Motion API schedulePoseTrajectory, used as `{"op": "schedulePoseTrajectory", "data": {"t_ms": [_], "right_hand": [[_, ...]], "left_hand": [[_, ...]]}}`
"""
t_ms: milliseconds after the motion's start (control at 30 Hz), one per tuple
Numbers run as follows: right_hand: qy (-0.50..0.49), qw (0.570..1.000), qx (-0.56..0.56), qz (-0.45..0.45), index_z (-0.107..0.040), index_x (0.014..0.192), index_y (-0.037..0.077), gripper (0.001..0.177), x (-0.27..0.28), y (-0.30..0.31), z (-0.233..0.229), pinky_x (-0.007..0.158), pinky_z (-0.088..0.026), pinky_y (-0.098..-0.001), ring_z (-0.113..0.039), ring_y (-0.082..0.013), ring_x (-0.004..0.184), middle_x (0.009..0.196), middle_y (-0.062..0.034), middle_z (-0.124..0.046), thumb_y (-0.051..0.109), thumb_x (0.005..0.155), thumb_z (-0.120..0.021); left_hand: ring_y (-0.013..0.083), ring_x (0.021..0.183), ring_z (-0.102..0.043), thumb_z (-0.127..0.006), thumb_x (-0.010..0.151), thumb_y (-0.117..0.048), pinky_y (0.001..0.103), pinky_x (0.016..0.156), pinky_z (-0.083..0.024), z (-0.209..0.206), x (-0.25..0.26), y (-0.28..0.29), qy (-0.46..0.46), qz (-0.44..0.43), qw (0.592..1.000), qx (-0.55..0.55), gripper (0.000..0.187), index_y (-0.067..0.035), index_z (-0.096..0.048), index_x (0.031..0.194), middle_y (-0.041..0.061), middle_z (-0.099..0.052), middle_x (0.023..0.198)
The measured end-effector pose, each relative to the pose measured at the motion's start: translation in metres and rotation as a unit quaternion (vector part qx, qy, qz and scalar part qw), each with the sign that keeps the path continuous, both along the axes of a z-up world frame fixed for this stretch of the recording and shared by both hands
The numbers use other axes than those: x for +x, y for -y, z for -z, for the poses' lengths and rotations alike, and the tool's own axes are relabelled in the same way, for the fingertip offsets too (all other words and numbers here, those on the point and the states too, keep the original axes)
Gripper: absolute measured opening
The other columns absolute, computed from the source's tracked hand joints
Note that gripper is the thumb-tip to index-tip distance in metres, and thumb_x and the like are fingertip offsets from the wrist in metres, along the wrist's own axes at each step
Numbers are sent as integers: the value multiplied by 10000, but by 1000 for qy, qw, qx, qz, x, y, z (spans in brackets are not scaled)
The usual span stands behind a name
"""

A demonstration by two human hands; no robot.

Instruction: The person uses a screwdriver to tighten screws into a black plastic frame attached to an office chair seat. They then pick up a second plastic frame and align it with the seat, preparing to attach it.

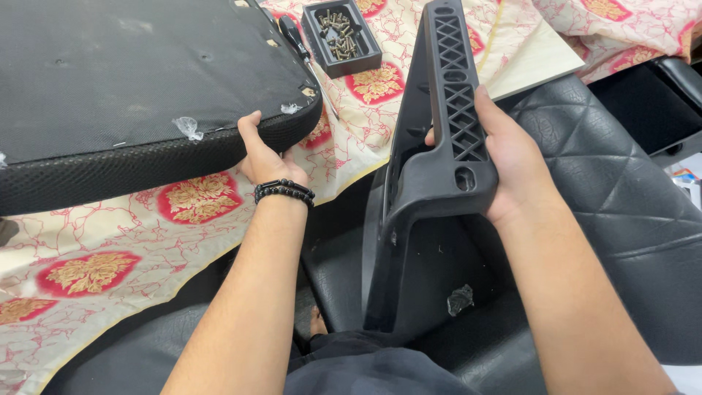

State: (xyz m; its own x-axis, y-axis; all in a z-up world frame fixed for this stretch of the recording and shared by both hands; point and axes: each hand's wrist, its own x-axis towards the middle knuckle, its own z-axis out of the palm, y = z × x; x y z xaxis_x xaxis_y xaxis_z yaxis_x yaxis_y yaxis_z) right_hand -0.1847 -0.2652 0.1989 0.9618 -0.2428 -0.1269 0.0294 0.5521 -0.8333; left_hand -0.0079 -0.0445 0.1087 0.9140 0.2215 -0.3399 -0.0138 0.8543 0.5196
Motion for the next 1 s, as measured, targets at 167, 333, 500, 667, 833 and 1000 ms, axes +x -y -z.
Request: {"op": "schedulePoseTrajectory", "data": {"t_ms": [167, 333, 500, 667, 833, 1000], "right_hand": [[15, 1000, -5, -26, -625, 1245, 29, 407, -5, 16, -3, 668, -627, -380, -737, -254, 756, 902, -167, -727, 365, 1162, -410], [65, 997, 16, -43, -624, 1309, -1, 372, -12, 32, -22, 689, -628, -374, -749, -275, 798, 964, -207, -731, 286, 1196, -416], [108, 993, -17, -35, -606, 1330, -63, 380, -12, 33, -46, 736, -628, -374, -748, -292, 848, 1022, -232, -728, 237, 1215, -404], [105, 994, -5, -24, -631, 1268, -49, 361, 4, 13, -68, 703, -633, -382, -759, -287, 804, 964, -232, -740, 235, 1156, -439], [149, 987, 40, -44, -620, 1275, -65, 337, 18, -18, -94, 770, -636, -392, -755, -281, 840, 1001, -196, -741, 185, 1123, -453], [131, 987, 95, 4, -628, 1175, -50, 294, 24, -31, -129, 801, -619, -376, -754, -254, 859, 1018, -164, -766, 167, 1018, -505]], "left_hand": [[251, 1010, -683, -778, 685, -249, 461, 864, -585, -15, -3, -4, -9, 8, 1000, 9, 459, -12, -645, 1055, 113, -687, 1069], [254, 984, -691, -759, 671, -267, 458, 842, -591, -37, -10, -11, -33, 22, 999, 27, 444, -28, -650, 1029, 103, -694, 1056], [264, 991, -701, -770, 682, -294, 443, 876, -595, -55, -16, -19, -35, 36, 998, 33, 464, -22, -652, 1039, 104, -699, 1055], [244, 986, -690, -758, 673, -327, 455, 887, -564, -73, -23, -30, -33, 38, 998, 44, 469, -53, -652, 1038, 82, -691, 1055], [270, 983, -681, -755, 682, -331, 493, 917, -576, -101, -23, -46, -2, 43, 999, 20, 477, -60, -639, 1057, 96, -675, 1053], [303, 1014, -671, -729, 699, -343, 519, 937, -583, -129, -20, -62, 42, 62, 997, -16, 472, -73, -606, 1067, 123, -657, 1078]]}}
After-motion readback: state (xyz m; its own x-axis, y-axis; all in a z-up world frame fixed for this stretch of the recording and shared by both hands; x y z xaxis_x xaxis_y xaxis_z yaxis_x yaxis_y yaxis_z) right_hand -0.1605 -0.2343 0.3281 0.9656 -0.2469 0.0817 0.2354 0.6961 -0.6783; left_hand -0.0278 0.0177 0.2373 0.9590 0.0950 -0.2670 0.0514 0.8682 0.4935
